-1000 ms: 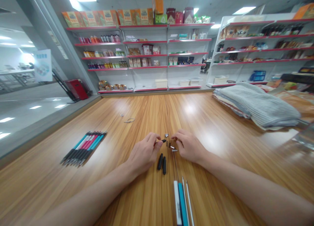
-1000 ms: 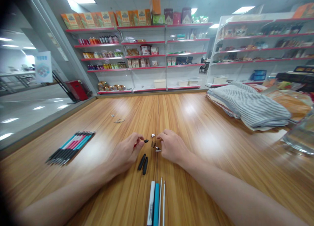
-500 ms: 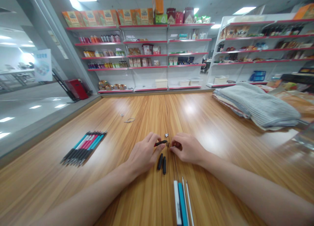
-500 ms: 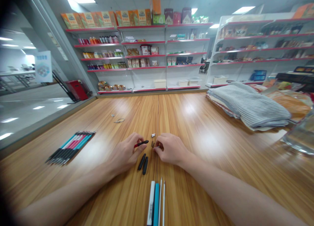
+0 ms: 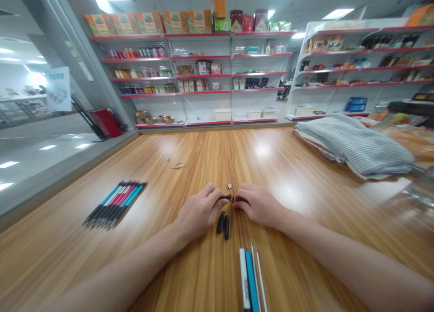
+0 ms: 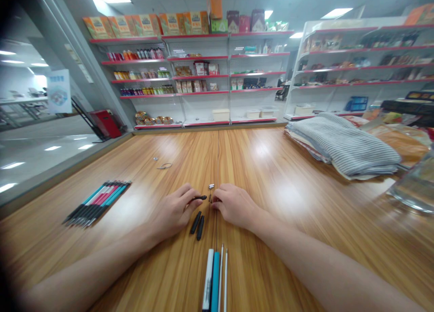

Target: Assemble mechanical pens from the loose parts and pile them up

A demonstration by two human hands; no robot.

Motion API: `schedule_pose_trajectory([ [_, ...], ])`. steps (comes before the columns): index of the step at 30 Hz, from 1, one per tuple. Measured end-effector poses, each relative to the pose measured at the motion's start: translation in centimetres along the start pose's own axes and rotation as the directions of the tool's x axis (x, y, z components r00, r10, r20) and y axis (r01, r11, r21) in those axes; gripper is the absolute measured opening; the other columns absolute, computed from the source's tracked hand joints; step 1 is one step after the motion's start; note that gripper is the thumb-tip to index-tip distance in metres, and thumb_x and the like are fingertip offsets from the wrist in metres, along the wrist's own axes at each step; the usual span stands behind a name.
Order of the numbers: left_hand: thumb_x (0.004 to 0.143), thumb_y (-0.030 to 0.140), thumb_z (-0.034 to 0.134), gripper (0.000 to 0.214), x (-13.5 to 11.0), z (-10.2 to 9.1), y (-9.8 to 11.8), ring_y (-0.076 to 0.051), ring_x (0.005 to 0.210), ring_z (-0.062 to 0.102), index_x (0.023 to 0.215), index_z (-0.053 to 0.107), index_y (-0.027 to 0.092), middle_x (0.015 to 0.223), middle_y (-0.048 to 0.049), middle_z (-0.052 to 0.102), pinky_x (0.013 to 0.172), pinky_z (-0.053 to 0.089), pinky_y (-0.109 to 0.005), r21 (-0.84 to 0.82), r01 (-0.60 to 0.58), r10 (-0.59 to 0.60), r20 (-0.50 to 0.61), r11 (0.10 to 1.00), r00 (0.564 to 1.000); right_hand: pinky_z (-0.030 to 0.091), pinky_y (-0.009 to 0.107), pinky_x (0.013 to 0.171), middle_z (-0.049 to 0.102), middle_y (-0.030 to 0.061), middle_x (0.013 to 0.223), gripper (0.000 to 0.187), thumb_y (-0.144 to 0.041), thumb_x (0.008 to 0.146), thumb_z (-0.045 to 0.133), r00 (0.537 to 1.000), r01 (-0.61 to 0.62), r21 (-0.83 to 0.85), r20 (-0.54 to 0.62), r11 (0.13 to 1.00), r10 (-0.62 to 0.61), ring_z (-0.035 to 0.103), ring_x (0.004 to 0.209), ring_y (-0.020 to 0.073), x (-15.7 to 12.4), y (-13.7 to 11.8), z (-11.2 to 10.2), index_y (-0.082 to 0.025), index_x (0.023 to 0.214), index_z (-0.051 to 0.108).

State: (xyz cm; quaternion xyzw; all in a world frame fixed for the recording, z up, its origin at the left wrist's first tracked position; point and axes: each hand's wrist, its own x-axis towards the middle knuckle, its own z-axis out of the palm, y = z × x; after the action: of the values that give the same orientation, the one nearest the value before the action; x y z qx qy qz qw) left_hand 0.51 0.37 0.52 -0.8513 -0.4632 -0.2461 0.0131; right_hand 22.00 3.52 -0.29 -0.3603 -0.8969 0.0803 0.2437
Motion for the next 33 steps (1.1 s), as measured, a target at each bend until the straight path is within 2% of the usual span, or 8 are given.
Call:
schedule_pose_trajectory([
  [3,0.097,0.034,0.037,0.024,-0.1,0.0,-0.1,-0.013,0.073,0.055,0.099,0.056,0.02,0.093,-0.004,0.054,0.062,0.044,-0.024,0.073,-0.02,0.02,-0.005,0.997,1.0,0.044,0.028,0.075,0.06,0.0033,0.084,0.008,-0.024,0.088,0.058,1.0,0.017,-0.005,0.009,1.0,-0.017,0.056,0.084,0.0159,0.0,0.1,0.0,-0.018,0.085,0.062],
  [7,0.096,0.026,0.037,0.023,-0.3,-0.4,-0.1,-0.012,0.068,0.053,0.105,0.058,0.024,0.099,-0.0046,0.056,0.057,0.039,-0.025,0.259,-0.138,0.136,0.027,0.956,0.99,0.044,0.027,0.072,0.059,0.0035,0.084,0.004,-0.019,0.087,0.059,0.999,0.044,-0.05,0.017,0.998,-0.043,0.056,0.081,0.0159,0.1,0.3,0.1,-0.018,0.084,0.059],
  [11,0.095,0.017,0.036,0.028,-0.1,-1.1,0.2,-0.016,0.077,0.053,0.112,0.058,0.024,0.096,-0.0051,0.058,0.066,0.039,-0.03,0.34,-0.274,0.277,0.042,0.9,0.96,0.042,0.027,0.067,0.058,0.004,0.082,0.006,-0.02,0.087,0.058,0.996,0.082,-0.127,0.034,0.989,-0.078,0.054,0.076,0.016,0.2,0.2,0.1,-0.017,0.082,0.057],
  [14,0.095,0.017,0.038,0.027,0.1,-1.6,0.6,-0.019,0.085,0.053,0.111,0.059,0.022,0.094,-0.0062,0.059,0.075,0.039,-0.036,0.333,-0.319,0.326,0.037,0.887,0.945,0.041,0.027,0.067,0.058,0.005,0.083,0.007,-0.017,0.089,0.054,0.992,0.126,-0.151,0.048,0.98,-0.12,0.054,0.076,0.0163,0.2,0.0,0.1,-0.016,0.083,0.057],
  [19,0.094,0.015,0.039,0.026,0.4,-1.7,0.8,-0.02,0.088,0.052,0.105,0.062,0.02,0.094,-0.0079,0.059,0.084,0.039,-0.04,0.286,-0.314,0.336,-0.031,0.905,0.941,0.041,0.03,0.071,0.059,0.0067,0.083,0.013,-0.013,0.09,0.048,0.98,0.2,-0.189,0.059,0.961,-0.192,0.053,0.079,0.0175,0.3,-0.2,-0.2,-0.015,0.086,0.06],
  [23,0.094,0.013,0.038,0.025,0.4,-1.5,0.6,-0.02,0.091,0.051,0.104,0.06,0.019,0.096,-0.0078,0.059,0.09,0.038,-0.041,0.252,-0.312,0.335,-0.051,0.916,0.941,0.041,0.031,0.072,0.058,0.0079,0.085,0.013,-0.012,0.091,0.047,0.977,0.213,-0.227,0.067,0.95,-0.203,0.052,0.079,0.0187,0.3,-0.4,-0.3,-0.014,0.086,0.058],
  [29,0.093,0.011,0.037,0.024,0.2,-0.7,0.1,-0.022,0.093,0.05,0.106,0.057,0.018,0.096,-0.0079,0.058,0.084,0.039,-0.039,0.195,-0.231,0.246,-0.053,0.953,0.968,0.042,0.033,0.075,0.057,0.0093,0.089,0.013,-0.006,0.086,0.046,0.973,0.225,-0.29,0.114,0.93,-0.2,0.05,0.082,0.0204,0.3,-0.6,-0.1,-0.014,0.089,0.056],
  [33,0.092,0.01,0.037,0.024,0.2,-0.3,-0.1,-0.022,0.091,0.05,0.106,0.056,0.017,0.095,-0.0078,0.058,0.081,0.039,-0.037,0.143,-0.179,0.189,-0.058,0.973,0.98,0.043,0.033,0.076,0.055,0.0094,0.091,0.017,-0.002,0.081,0.047,0.972,0.23,-0.269,0.113,0.935,-0.206,0.049,0.083,0.0206,0.2,-0.7,0.0,-0.014,0.09,0.054],
])
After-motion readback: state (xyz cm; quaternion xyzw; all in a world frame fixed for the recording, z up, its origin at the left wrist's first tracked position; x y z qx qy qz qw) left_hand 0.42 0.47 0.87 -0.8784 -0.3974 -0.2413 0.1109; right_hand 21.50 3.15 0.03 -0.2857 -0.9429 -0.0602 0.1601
